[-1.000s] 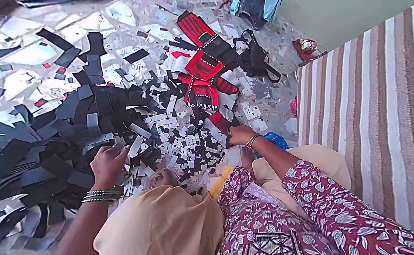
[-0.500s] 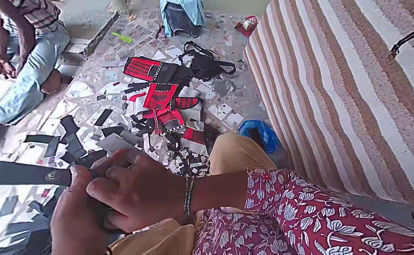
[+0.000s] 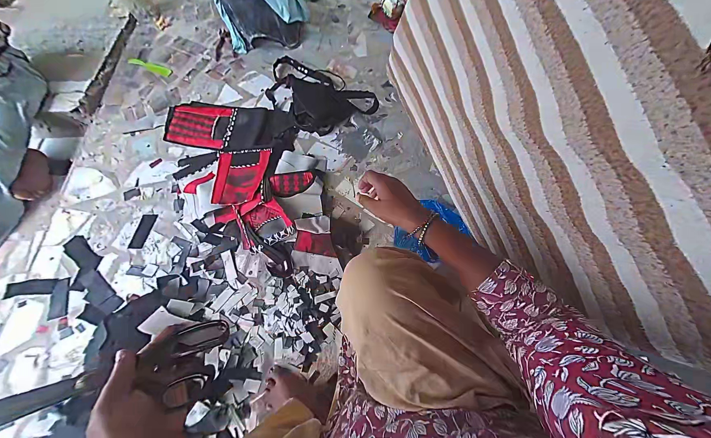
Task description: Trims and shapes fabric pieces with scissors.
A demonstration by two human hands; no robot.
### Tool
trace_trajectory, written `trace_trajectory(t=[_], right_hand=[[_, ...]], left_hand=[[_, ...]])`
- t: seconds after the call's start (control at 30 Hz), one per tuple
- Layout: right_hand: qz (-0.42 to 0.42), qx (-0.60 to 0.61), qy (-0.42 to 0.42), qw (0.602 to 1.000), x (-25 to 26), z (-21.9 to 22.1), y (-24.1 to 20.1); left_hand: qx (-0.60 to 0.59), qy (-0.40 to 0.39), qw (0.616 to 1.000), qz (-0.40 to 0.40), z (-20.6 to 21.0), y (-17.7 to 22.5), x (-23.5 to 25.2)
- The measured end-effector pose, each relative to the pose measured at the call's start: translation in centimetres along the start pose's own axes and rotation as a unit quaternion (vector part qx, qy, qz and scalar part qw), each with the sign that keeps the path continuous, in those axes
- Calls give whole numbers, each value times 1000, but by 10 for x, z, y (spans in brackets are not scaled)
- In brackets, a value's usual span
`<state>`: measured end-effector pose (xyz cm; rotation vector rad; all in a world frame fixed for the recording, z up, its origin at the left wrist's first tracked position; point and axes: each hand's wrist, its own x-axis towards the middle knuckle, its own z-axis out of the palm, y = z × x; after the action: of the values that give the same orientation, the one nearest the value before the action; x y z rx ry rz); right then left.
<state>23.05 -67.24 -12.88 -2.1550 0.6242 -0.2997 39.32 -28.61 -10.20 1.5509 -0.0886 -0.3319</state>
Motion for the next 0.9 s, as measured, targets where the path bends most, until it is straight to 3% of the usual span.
trace_trajectory(t=[0.1, 0.17, 0.23, 0.43, 0.9], right_hand=[[289, -16, -43, 956, -12, 15, 146], [409, -43, -59, 910, -39, 34, 212], [484, -72, -72, 869, -65, 52, 247], [519, -138, -33, 843, -87, 94, 288], [536, -183, -11, 824, -57, 107, 285]], left_hand=[[20, -7, 998, -52, -12, -24, 12], [45, 5, 997, -66, -7, -30, 12], [73, 9, 995, -73, -3, -35, 13], [122, 18, 986, -110, 0, -58, 27], [142, 7, 978, -151, 5, -70, 30]])
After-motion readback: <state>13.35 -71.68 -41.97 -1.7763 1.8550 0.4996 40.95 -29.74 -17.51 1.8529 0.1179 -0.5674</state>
